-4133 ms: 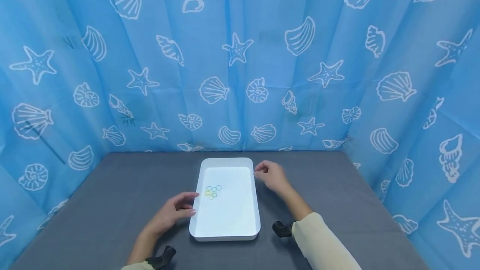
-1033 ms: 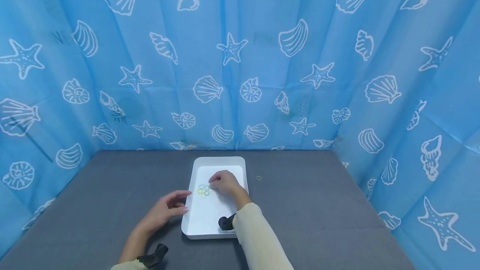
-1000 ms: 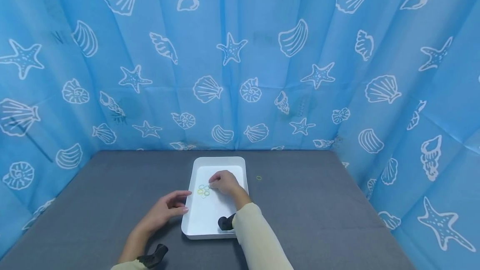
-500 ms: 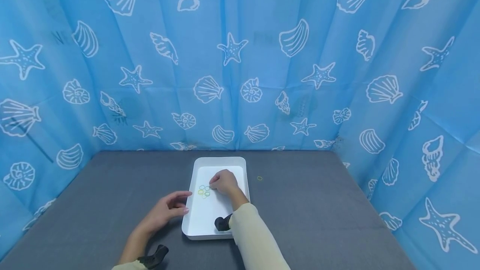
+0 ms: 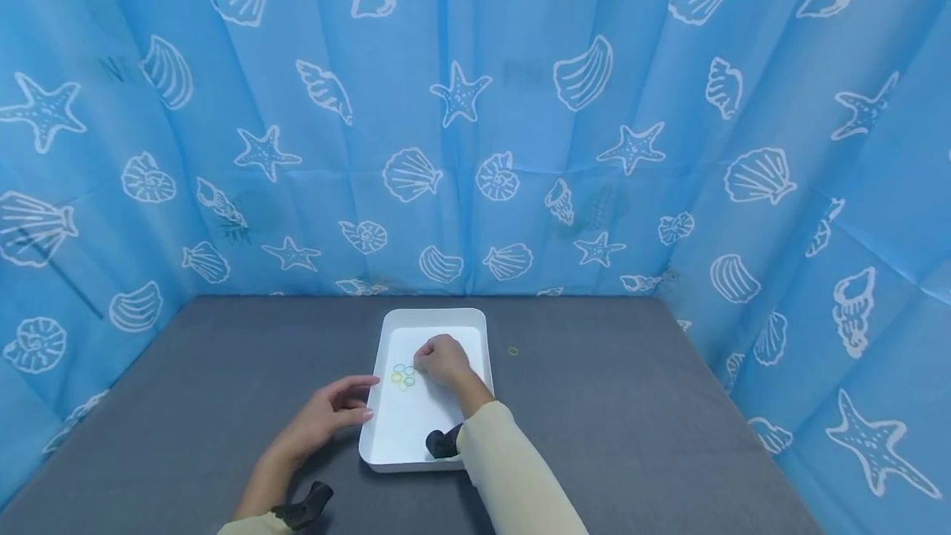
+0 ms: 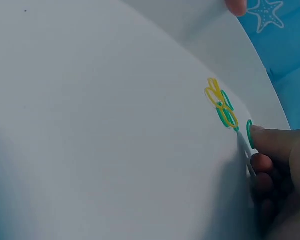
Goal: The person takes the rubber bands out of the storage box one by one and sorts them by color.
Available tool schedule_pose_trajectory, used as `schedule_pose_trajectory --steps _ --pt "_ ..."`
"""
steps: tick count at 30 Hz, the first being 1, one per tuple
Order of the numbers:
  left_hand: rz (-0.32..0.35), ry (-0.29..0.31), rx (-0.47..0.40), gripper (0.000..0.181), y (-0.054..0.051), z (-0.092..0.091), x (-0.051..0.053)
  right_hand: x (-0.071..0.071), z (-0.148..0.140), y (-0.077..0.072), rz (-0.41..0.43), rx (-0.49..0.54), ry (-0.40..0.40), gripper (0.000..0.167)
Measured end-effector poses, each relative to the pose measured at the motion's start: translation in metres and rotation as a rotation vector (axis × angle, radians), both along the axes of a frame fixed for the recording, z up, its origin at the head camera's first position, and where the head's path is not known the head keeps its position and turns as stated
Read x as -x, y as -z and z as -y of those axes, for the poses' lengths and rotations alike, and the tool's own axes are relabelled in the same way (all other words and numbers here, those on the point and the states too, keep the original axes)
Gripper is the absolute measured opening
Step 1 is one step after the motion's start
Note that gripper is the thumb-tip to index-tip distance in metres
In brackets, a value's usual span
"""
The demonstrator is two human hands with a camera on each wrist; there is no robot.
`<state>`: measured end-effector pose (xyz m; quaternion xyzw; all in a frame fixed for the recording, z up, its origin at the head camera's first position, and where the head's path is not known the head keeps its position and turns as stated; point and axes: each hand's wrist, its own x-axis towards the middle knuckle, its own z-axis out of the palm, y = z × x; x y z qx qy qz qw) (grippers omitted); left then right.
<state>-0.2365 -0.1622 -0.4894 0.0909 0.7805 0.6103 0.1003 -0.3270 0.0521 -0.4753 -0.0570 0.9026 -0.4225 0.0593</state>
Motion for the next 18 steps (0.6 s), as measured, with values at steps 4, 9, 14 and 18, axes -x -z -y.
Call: schedule_pose_trajectory --steps 4,9,14,18 --pt "-0.006 -0.014 0.011 0.052 -0.001 0.002 -0.001 0.001 0.001 -0.004 0.002 0.044 0.01 0.006" --pt "-0.007 0.001 0.003 0.053 -0.001 0.001 -0.003 0.0 -0.007 -0.01 0.029 0.081 0.011 0.006" --pt "-0.014 0.009 -0.014 0.052 -0.002 -0.001 -0.002 -0.001 -0.02 -0.023 0.051 0.131 0.024 0.007" --pt "-0.019 0.004 0.001 0.051 -0.001 0.001 0.0 -0.002 -0.029 -0.035 0.037 0.179 0.039 0.009"
